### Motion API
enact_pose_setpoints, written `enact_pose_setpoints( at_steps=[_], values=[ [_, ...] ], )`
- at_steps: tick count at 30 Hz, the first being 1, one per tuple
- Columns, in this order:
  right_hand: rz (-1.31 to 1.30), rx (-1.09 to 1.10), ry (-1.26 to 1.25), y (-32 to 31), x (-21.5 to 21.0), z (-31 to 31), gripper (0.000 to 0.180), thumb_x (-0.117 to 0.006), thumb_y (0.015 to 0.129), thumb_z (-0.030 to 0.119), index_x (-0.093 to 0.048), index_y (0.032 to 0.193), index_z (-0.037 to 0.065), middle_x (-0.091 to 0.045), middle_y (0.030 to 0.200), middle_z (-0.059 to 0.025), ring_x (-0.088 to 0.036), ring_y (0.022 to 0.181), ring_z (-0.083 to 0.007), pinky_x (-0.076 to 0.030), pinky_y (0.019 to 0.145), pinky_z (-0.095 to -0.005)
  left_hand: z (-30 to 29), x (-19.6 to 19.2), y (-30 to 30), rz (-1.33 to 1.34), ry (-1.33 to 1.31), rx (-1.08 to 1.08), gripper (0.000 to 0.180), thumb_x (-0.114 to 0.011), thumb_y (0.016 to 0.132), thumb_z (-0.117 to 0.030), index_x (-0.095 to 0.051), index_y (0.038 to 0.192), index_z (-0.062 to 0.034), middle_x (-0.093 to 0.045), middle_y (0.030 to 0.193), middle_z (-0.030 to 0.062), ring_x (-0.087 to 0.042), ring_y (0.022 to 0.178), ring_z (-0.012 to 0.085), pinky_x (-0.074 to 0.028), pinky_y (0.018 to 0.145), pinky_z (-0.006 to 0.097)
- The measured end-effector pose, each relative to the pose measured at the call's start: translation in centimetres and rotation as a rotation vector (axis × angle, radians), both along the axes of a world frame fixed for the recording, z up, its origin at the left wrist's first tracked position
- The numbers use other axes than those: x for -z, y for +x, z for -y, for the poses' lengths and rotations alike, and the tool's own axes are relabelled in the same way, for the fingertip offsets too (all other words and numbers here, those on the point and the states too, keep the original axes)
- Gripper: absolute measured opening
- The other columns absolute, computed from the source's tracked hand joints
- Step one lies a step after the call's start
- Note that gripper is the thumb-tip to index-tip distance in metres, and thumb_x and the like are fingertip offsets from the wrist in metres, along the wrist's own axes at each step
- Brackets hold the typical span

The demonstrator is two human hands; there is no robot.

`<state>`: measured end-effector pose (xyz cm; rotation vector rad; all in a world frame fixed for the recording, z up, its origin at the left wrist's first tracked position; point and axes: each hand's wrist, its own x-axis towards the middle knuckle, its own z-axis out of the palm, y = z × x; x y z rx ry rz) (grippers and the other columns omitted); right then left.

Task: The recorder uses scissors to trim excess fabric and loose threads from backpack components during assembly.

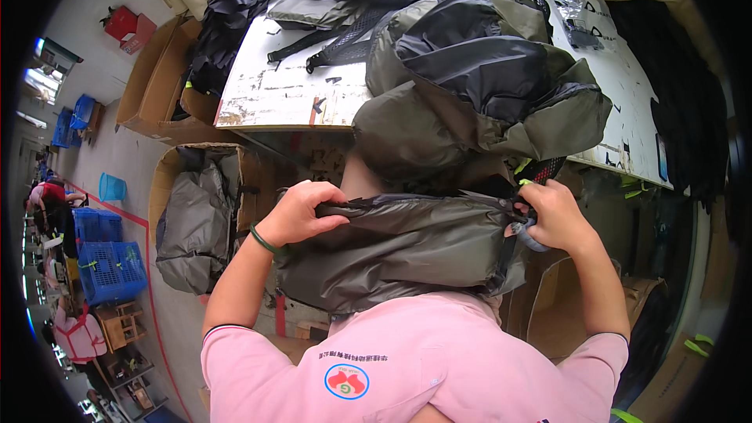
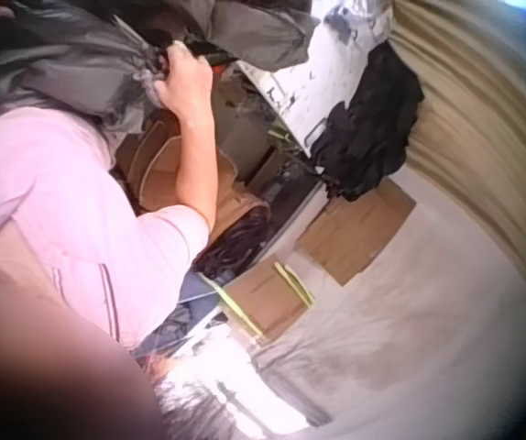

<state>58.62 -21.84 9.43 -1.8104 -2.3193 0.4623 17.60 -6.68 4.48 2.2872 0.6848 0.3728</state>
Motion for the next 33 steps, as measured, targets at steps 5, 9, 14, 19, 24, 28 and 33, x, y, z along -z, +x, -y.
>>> enact_pose_setpoints(
  at_steps=[5, 9, 14, 19, 24, 28, 33],
  values=[
    [-0.003, -0.266, 0.022, -6.2, -0.3, -6.0, 0.059, -0.083, 0.063, 0.052, -0.057, 0.085, 0.005, -0.063, 0.080, -0.0085, -0.064, 0.078, -0.0296, -0.045, 0.071, -0.0385, 1.3, -0.1, -1.2, 0.096, 0.074, -0.031, 0.026, -0.080, 0.072, -0.013, -0.067, 0.093, -0.0093, -0.066, 0.085, 0.0055, -0.062, 0.077, 0.0269, -0.045, 0.070, 0.036],
    [-0.032, -0.367, -0.017, -9.2, 1.2, -8.6, 0.057, -0.082, 0.064, 0.053, -0.058, 0.085, 0.005, -0.064, 0.082, -0.0091, -0.064, 0.082, -0.0301, -0.045, 0.073, -0.0394, 1.7, 0.2, -1.9, 0.158, 0.070, -0.055, 0.025, -0.080, 0.072, -0.013, -0.067, 0.093, -0.0093, -0.066, 0.085, 0.0052, -0.062, 0.077, 0.0266, -0.044, 0.070, 0.035],
    [-0.069, -0.411, -0.096, -11.2, 1.9, -9.8, 0.055, -0.081, 0.065, 0.052, -0.057, 0.083, 0.006, -0.063, 0.081, -0.0093, -0.064, 0.082, -0.0302, -0.044, 0.073, -0.0395, 1.6, 0.5, -2.5, 0.173, 0.054, -0.078, 0.024, -0.080, 0.072, -0.012, -0.066, 0.092, -0.0096, -0.065, 0.084, 0.0045, -0.061, 0.076, 0.0259, -0.044, 0.070, 0.035],
    [-0.046, -0.397, -0.117, -12.1, 2.0, -10.0, 0.053, -0.081, 0.066, 0.052, -0.058, 0.079, 0.006, -0.064, 0.077, -0.0090, -0.065, 0.080, -0.0300, -0.044, 0.072, -0.0406, 1.5, 0.6, -2.8, 0.183, 0.048, -0.098, 0.024, -0.079, 0.072, -0.013, -0.066, 0.092, -0.0096, -0.065, 0.083, 0.0046, -0.060, 0.076, 0.0257, -0.044, 0.070, 0.035],
    [-0.022, -0.392, -0.091, -11.9, 3.2, -9.7, 0.054, -0.080, 0.067, 0.054, -0.057, 0.076, 0.006, -0.064, 0.071, -0.0095, -0.065, 0.073, -0.0328, -0.046, 0.069, -0.0412, 1.5, 0.8, -3.0, 0.183, 0.041, -0.112, 0.025, -0.080, 0.072, -0.013, -0.066, 0.092, -0.0092, -0.065, 0.082, 0.0046, -0.060, 0.076, 0.0258, -0.044, 0.071, 0.035],
    [-0.055, -0.375, -0.056, -12.0, 3.5, -9.4, 0.055, -0.080, 0.068, 0.055, -0.056, 0.075, 0.005, -0.063, 0.069, -0.0097, -0.064, 0.072, -0.0334, -0.046, 0.068, -0.0415, 1.6, 0.8, -3.0, 0.177, 0.028, -0.126, 0.026, -0.080, 0.072, -0.014, -0.067, 0.094, -0.0091, -0.065, 0.083, 0.0048, -0.061, 0.077, 0.0253, -0.044, 0.072, 0.035],
    [-0.120, -0.368, -0.060, -13.2, 2.8, -9.4, 0.056, -0.080, 0.068, 0.055, -0.056, 0.075, 0.006, -0.062, 0.072, -0.0103, -0.064, 0.075, -0.0322, -0.044, 0.071, -0.0404, 2.2, 0.2, -2.9, 0.160, -0.043, -0.154, 0.031, -0.080, 0.072, -0.013, -0.068, 0.100, -0.0096, -0.067, 0.085, 0.0046, -0.062, 0.078, 0.0230, -0.046, 0.073, 0.034]
  ],
)
